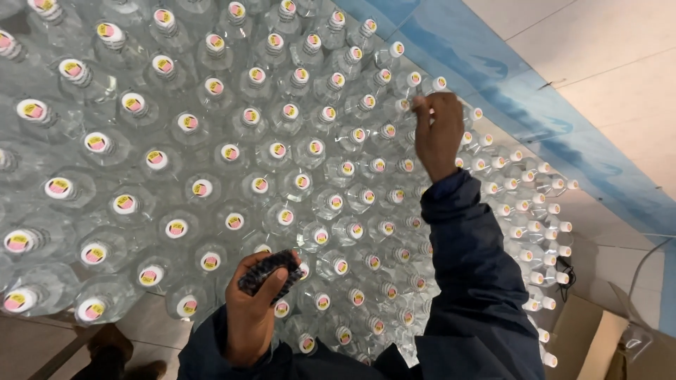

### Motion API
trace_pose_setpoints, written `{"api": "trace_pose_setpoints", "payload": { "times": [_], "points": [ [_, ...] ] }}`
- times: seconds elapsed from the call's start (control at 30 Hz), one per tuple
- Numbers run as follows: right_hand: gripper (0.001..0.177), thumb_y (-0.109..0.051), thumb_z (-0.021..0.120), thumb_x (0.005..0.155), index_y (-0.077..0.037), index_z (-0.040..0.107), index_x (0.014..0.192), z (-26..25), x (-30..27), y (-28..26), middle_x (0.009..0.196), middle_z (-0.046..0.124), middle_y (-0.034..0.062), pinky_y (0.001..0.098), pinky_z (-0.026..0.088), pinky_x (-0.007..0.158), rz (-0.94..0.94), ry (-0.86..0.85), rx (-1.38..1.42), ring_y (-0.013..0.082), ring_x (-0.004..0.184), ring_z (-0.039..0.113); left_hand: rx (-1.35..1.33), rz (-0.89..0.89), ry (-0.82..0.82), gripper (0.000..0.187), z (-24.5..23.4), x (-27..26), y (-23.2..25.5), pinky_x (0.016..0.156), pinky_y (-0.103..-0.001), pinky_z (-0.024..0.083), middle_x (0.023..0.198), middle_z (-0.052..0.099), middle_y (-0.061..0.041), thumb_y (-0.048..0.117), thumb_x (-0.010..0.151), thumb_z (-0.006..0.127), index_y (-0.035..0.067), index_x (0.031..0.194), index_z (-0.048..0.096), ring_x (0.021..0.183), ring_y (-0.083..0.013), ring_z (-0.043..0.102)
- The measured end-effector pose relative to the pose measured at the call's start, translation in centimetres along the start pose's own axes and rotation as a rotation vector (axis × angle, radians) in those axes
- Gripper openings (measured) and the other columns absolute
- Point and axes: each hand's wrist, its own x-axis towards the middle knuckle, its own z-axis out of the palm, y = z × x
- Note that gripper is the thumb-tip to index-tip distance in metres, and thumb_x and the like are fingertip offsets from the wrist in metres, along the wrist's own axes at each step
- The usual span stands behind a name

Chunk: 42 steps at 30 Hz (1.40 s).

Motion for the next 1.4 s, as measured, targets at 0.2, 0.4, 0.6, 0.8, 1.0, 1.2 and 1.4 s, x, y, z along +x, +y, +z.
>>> {"api": "trace_pose_setpoints", "payload": {
  "times": [0.2, 0.4, 0.6, 0.8, 1.0, 1.2, 1.4],
  "points": [
    [0.055, -0.03, 0.065, 0.122, -0.008, 0.058, 0.072, 6.1, -0.7, 13.7, 0.081, 0.058, 0.0124, 0.0499, 0.047, 0.084, 0.052, -0.226, -0.341, 0.0374, 0.077, 0.056, 0.029, -0.035, 0.068, 0.049, 0.2, 0.3, 0.4, 0.114, -0.062, 0.066, 0.133, 0.076, -0.03, 0.004, 0.084, 0.078, 0.004, 0.131, 0.064, 0.124, -0.0525, 0.076],
    [0.059, -0.031, 0.065, 0.119, -0.005, 0.06, 0.066, 8.1, -0.9, 13.3, 0.069, 0.054, 0.0142, 0.0522, 0.03, 0.052, 0.174, -0.261, -0.286, 0.0357, 0.065, 0.054, 0.024, -0.003, 0.053, 0.045, 0.1, 0.4, 0.1, 0.108, -0.06, 0.067, 0.126, 0.078, -0.033, 0.002, 0.084, 0.079, 0.002, 0.127, 0.064, 0.119, -0.053, 0.078],
    [0.042, -0.048, 0.071, 0.111, -0.009, 0.083, 0.098, 9.5, -2.4, 12.2, 0.106, 0.073, 0.0133, 0.0556, 0.054, 0.079, 0.098, -0.212, -0.352, 0.0425, 0.097, 0.066, 0.042, -0.063, -0.001, 0.051, -0.2, 0.6, 0.1, 0.119, -0.065, 0.064, 0.134, 0.075, -0.029, 0.005, 0.087, 0.076, 0.006, 0.136, 0.062, 0.128, -0.0523, 0.075],
    [0.072, -0.067, 0.066, 0.107, -0.002, 0.071, 0.136, 9.5, -2.2, 11.7, 0.132, 0.068, 0.0197, 0.0626, 0.053, 0.084, 0.209, -0.363, -0.336, 0.0485, 0.115, 0.063, 0.071, -0.074, -0.021, 0.057, -0.5, 0.6, -0.1, 0.121, -0.065, 0.063, 0.14, 0.073, -0.023, 0.009, 0.086, 0.078, 0.011, 0.14, 0.062, 0.133, -0.0494, 0.073],
    [0.042, -0.042, 0.055, 0.116, -0.005, 0.068, 0.132, -2.7, -1.8, -10.3, 0.119, 0.069, 0.0141, 0.0421, 0.054, 0.08, -0.005, -0.386, 0.311, 0.0293, 0.101, 0.068, 0.122, 0.088, 0.048, 0.053, -1.1, 1.7, -2.2, 0.104, -0.06, 0.071, 0.129, 0.076, -0.015, 0.016, 0.081, 0.087, 0.013, 0.131, 0.07, 0.121, -0.0434, 0.077],
    [0.03, -0.032, 0.06, 0.112, -0.011, 0.074, 0.128, -4.1, -11.4, -20.5, 0.122, 0.075, 0.0083, 0.0422, 0.064, 0.096, -0.098, -0.67, 0.733, 0.029, 0.11, 0.074, 0.068, 0.188, -0.118, 0.043, -0.1, 1.4, -2.5, 0.098, -0.055, 0.073, 0.123, 0.079, -0.016, 0.017, 0.088, 0.087, 0.014, 0.127, 0.07, 0.118, -0.0423, 0.079],
    [0.023, -0.028, 0.055, 0.117, -0.009, 0.068, 0.113, -4.6, -7.7, -16.6, 0.109, 0.071, 0.0095, 0.0399, 0.059, 0.087, 0.035, -0.452, 0.787, 0.0268, 0.099, 0.073, 0.054, 0.108, -0.012, 0.046, 0.2, 1.2, -1.7, 0.101, -0.057, 0.072, 0.122, 0.082, -0.024, 0.013, 0.082, 0.087, 0.007, 0.125, 0.072, 0.118, -0.0464, 0.081]
  ]
}}
